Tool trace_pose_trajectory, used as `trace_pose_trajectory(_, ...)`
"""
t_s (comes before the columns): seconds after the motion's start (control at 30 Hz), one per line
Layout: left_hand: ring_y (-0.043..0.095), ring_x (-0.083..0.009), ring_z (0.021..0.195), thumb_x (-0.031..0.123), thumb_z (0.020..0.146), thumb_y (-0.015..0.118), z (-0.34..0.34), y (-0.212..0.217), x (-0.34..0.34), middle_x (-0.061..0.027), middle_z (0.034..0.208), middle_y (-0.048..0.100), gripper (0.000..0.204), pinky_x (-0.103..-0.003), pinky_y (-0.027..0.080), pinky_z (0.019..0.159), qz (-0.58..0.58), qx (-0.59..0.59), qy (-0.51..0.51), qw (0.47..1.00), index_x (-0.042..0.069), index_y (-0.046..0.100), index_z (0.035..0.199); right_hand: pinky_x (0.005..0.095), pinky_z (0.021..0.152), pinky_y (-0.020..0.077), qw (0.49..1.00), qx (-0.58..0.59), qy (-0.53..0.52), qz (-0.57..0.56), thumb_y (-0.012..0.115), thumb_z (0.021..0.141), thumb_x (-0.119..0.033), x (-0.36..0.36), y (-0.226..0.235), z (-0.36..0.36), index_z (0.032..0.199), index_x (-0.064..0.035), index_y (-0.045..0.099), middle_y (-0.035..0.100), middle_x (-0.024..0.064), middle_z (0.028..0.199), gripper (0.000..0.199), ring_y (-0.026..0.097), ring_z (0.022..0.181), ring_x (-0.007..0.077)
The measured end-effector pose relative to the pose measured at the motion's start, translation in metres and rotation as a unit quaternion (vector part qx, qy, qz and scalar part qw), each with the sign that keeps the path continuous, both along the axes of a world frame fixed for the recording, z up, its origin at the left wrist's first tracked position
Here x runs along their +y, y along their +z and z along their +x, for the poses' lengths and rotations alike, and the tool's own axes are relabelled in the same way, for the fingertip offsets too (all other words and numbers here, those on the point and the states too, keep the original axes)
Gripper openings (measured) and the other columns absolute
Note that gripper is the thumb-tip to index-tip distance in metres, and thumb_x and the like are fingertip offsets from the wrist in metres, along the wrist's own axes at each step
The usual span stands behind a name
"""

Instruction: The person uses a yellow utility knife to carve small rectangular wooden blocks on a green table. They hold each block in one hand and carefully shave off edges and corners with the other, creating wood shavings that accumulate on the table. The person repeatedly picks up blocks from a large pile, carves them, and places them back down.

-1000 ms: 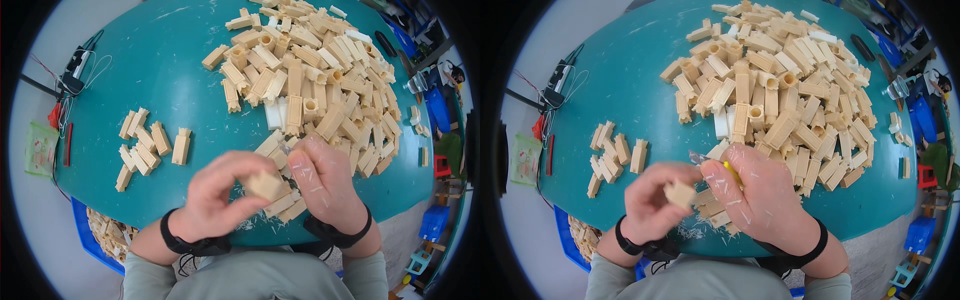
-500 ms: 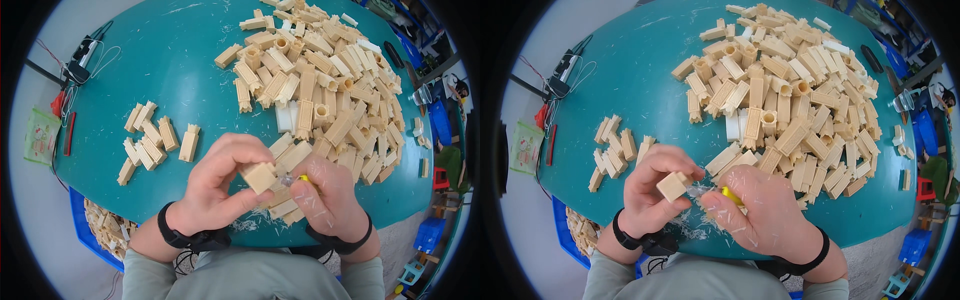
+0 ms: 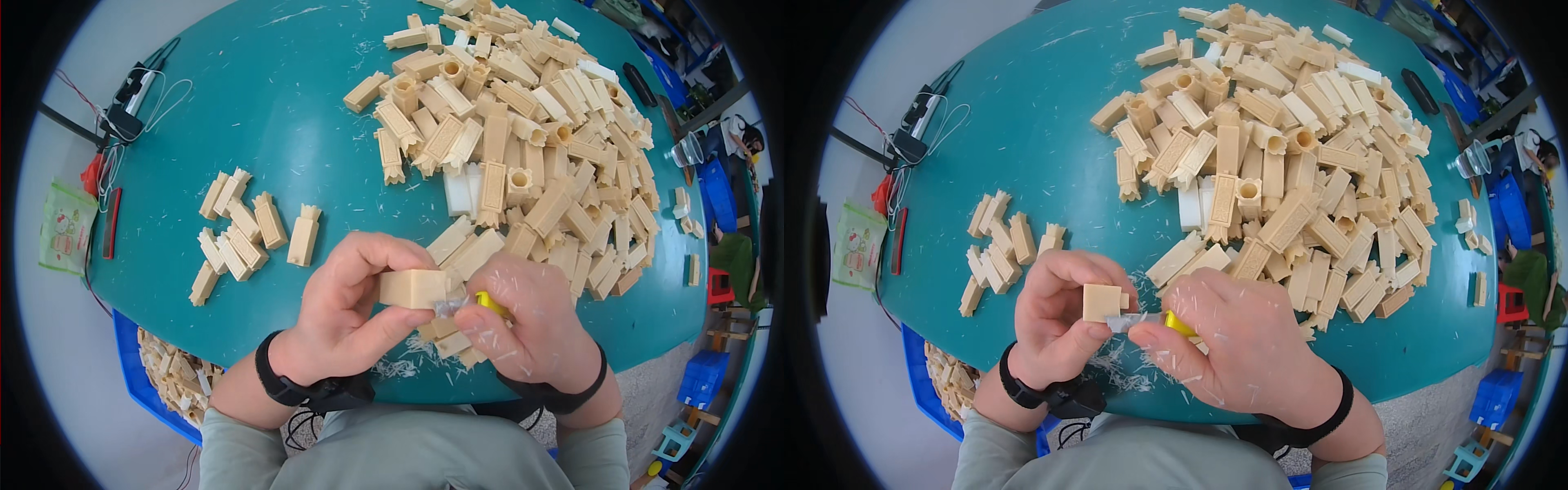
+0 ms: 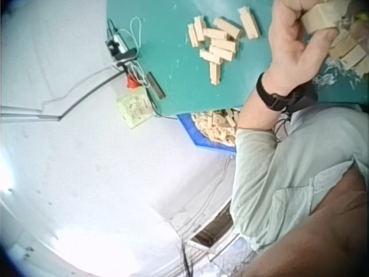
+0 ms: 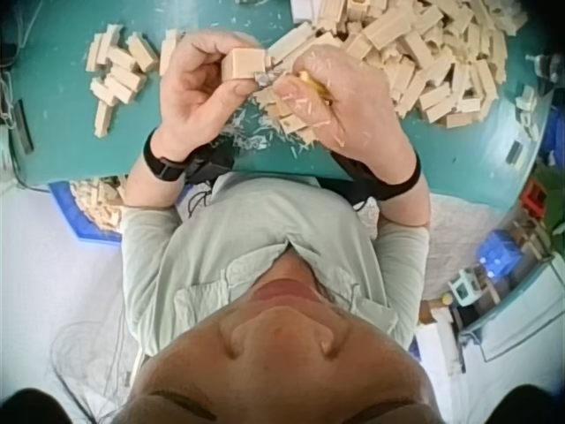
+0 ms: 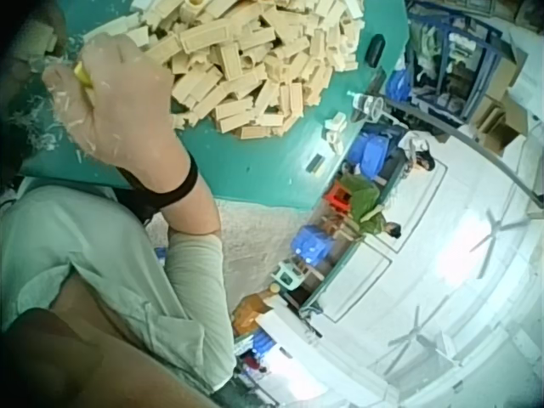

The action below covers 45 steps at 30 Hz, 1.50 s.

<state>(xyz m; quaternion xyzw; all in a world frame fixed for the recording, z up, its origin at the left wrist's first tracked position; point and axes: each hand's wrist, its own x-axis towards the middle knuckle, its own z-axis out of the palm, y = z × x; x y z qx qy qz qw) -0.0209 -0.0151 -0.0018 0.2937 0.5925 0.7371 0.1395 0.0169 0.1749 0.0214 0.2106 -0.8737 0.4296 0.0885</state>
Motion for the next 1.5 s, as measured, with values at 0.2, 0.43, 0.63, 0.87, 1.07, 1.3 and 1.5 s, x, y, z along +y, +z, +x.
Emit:
trace_pose_trajectory(0.2,0.052,-0.0137,0.089,0.0,0.079,0.061,0.002,0.0,-0.004,-0.0102,0.102,0.053,0.03,-0.026,0.042,0.078,0.047,-0.051,-0.069,0.995,0.0,0.043,0.104,0.0316,0.043,0.0367,0.999,0.014,-0.03,0.031,0.063,0.079,-0.028,0.005,0.0,-0.004,0.072,-0.0052,0.052,0.049,0.0084,0.06,0.027,0.05,0.05,0.0242)
trace_pose_trajectory(0.43,0.048,-0.0174,0.096,0.009,0.082,0.06,-0.003,0.002,-0.003,-0.0121,0.107,0.049,0.03,-0.029,0.038,0.083,0.071,-0.059,-0.082,0.992,0.0,0.046,0.107,0.0333,0.05,0.038,0.986,-0.115,-0.088,-0.087,0.056,0.086,-0.025,0.006,0.004,-0.004,0.073,-0.0013,0.052,0.047,0.012,0.06,0.027,0.048,0.054,0.0287)
trace_pose_trajectory(0.63,0.048,-0.0182,0.099,0.001,0.078,0.06,-0.005,0.002,-0.001,-0.013,0.109,0.05,0.034,-0.03,0.036,0.088,0.041,-0.01,0.001,0.999,0.0,0.045,0.109,0.0326,0.052,0.0388,0.979,-0.16,-0.064,-0.108,0.053,0.087,-0.024,0.002,0.012,0.0,0.075,-0.0009,0.053,0.049,0.0126,0.061,0.026,0.049,0.055,0.0282)
trace_pose_trajectory(0.87,0.051,-0.0185,0.091,-0.002,0.074,0.062,-0.003,0.002,0.001,-0.0145,0.101,0.053,0.03,-0.031,0.042,0.079,-0.051,0.11,0.091,0.988,0.007,0.044,0.097,0.0344,0.048,0.0394,0.979,-0.164,-0.074,-0.094,0.053,0.087,-0.026,-0.003,0.007,0.003,0.074,-0.0016,0.053,0.05,0.0119,0.06,0.027,0.05,0.053,0.0288)
trace_pose_trajectory(1.07,0.053,-0.025,0.085,-0.005,0.064,0.066,-0.006,-0.001,0.0,-0.0129,0.097,0.058,0.031,-0.031,0.043,0.073,-0.124,0.243,0.155,0.949,0.004,0.052,0.09,0.0363,0.048,0.0406,0.987,-0.129,-0.068,-0.07,0.053,0.087,-0.028,-0.006,0.002,0.003,0.073,-0.0023,0.052,0.051,0.0123,0.059,0.029,0.052,0.053,0.0293)
trace_pose_trajectory(1.3,0.054,-0.0264,0.083,-0.004,0.063,0.067,-0.008,0.003,-0.001,-0.0114,0.094,0.059,0.027,-0.032,0.042,0.073,-0.122,0.301,0.147,0.934,0.005,0.054,0.085,0.0374,0.048,0.0405,0.983,-0.148,-0.098,-0.042,0.052,0.087,-0.026,-0.005,0.0,0.003,0.073,-0.0024,0.051,0.051,0.0134,0.059,0.028,0.053,0.055,0.0307)
trace_pose_trajectory(1.5,0.055,-0.0245,0.084,0.001,0.07,0.066,-0.005,-0.001,0.003,-0.0109,0.093,0.059,0.028,-0.03,0.043,0.074,-0.101,0.19,0.159,0.964,0.002,0.055,0.096,0.0356,0.049,0.0386,0.976,-0.181,-0.103,-0.065,0.052,0.088,-0.023,-0.002,0.003,-0.003,0.07,-0.0016,0.048,0.048,0.0142,0.06,0.028,0.047,0.052,0.0309)
